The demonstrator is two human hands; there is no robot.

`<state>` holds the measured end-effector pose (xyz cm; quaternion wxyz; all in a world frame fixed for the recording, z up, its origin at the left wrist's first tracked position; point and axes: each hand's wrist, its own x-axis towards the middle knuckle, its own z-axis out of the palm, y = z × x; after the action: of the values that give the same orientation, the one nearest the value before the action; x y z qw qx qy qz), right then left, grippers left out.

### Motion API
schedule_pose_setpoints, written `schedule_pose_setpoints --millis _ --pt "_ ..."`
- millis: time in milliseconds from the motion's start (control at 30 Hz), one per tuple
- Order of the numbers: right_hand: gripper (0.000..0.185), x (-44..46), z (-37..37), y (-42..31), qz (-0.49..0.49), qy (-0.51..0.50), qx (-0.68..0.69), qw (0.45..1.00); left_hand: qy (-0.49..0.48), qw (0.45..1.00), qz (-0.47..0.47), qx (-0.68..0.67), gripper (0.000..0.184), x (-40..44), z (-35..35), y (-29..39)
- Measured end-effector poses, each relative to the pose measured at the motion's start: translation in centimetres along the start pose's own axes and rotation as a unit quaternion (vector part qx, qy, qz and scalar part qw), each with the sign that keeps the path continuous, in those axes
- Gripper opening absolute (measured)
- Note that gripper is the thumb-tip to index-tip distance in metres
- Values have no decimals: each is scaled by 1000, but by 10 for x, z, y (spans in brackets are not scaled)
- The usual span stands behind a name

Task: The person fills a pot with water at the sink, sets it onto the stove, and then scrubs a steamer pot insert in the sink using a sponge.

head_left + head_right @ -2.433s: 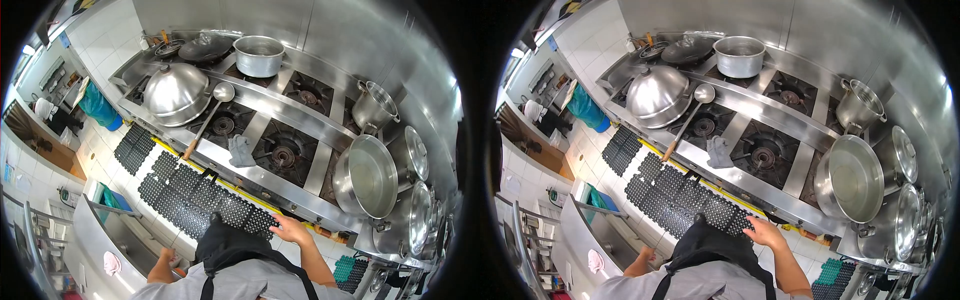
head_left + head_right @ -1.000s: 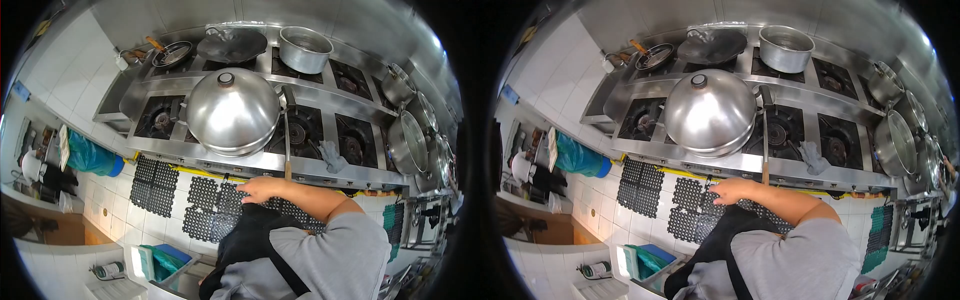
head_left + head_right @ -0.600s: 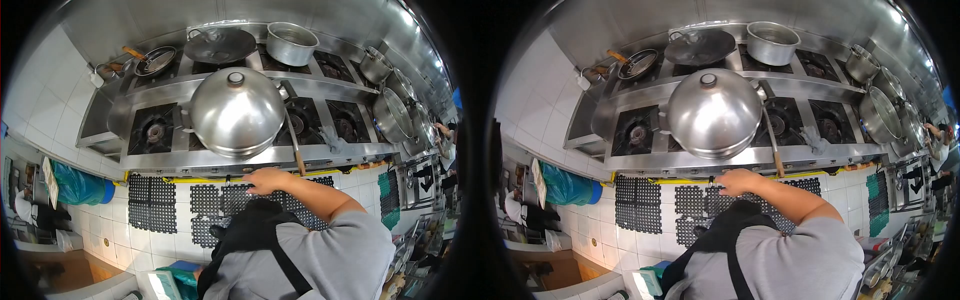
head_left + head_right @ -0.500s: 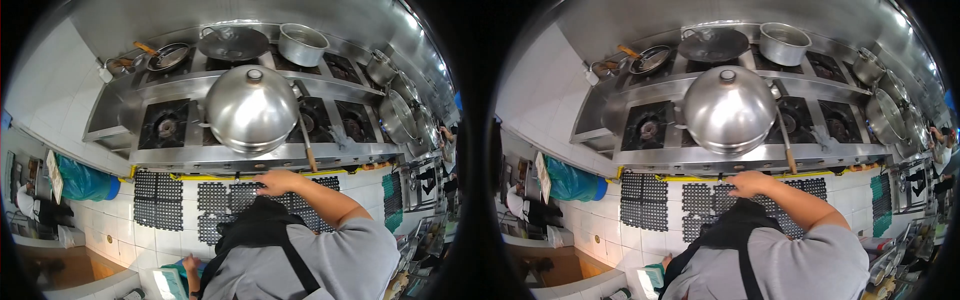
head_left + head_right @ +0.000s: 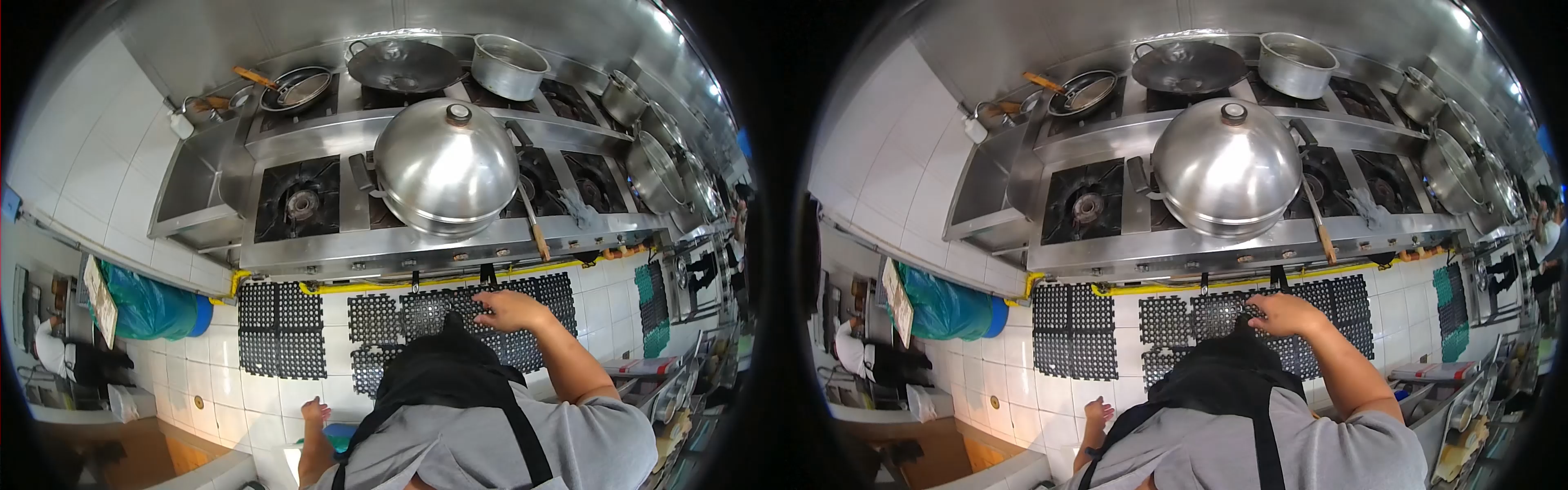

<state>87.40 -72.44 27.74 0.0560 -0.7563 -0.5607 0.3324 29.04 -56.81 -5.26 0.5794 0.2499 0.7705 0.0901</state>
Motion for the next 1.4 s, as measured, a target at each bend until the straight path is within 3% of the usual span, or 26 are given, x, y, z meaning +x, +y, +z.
schedule_pose_setpoints --millis 100,233,367,400,533,867,933,1100,1167,1200,1233,1267,1300,1333,1367,1400 --pt "43 -4 -36 -8 28 89 57 994 -39 999 13 6 35 -4 31 30" --pt "35 27 -87 10 25 280 50 958 -70 986 149 18 31 10 71 87" --pt "43 89 -166 17 34 376 -12 926 -110 959 262 -22 20 -39 125 183" --pt "47 113 -176 28 -10 443 -34 896 -121 951 281 -39 19 -55 140 205" --pt "69 194 -232 46 44 413 -134 900 -148 928 336 -64 17 -117 192 276" --pt "65 251 -284 68 -60 286 -203 934 -129 916 379 -28 23 -193 273 369" --pt "63 255 -275 77 -127 375 -188 899 -137 912 385 -40 24 -193 285 368" --pt "56 230 -280 51 -90 343 -201 913 -168 890 418 -71 25 -189 300 345" --pt "67 234 -280 40 -17 296 -191 936 -131 908 397 -32 24 -178 301 321" --pt "71 244 -276 50 -41 315 -208 925 -82 930 359 4 29 -168 301 303" --pt "75 253 -275 60 -63 335 -225 913 -5 911 406 71 22 -163 294 279" --pt "77 257 -275 64 -62 338 -221 913 65 892 440 81 25 -126 293 241" --pt "76 256 -275 54 -25 328 -237 914 128 907 384 114 35 -135 279 213" --pt "77 304 -283 100 -27 309 -230 923 141 931 313 129 37 -144 265 181" --pt "82 333 -284 123 -112 370 -234 892 168 945 264 96 40 -138 257 139" --pt "65 287 -272 81 -200 461 -305 809 209 958 182 77 41 -135 246 89"
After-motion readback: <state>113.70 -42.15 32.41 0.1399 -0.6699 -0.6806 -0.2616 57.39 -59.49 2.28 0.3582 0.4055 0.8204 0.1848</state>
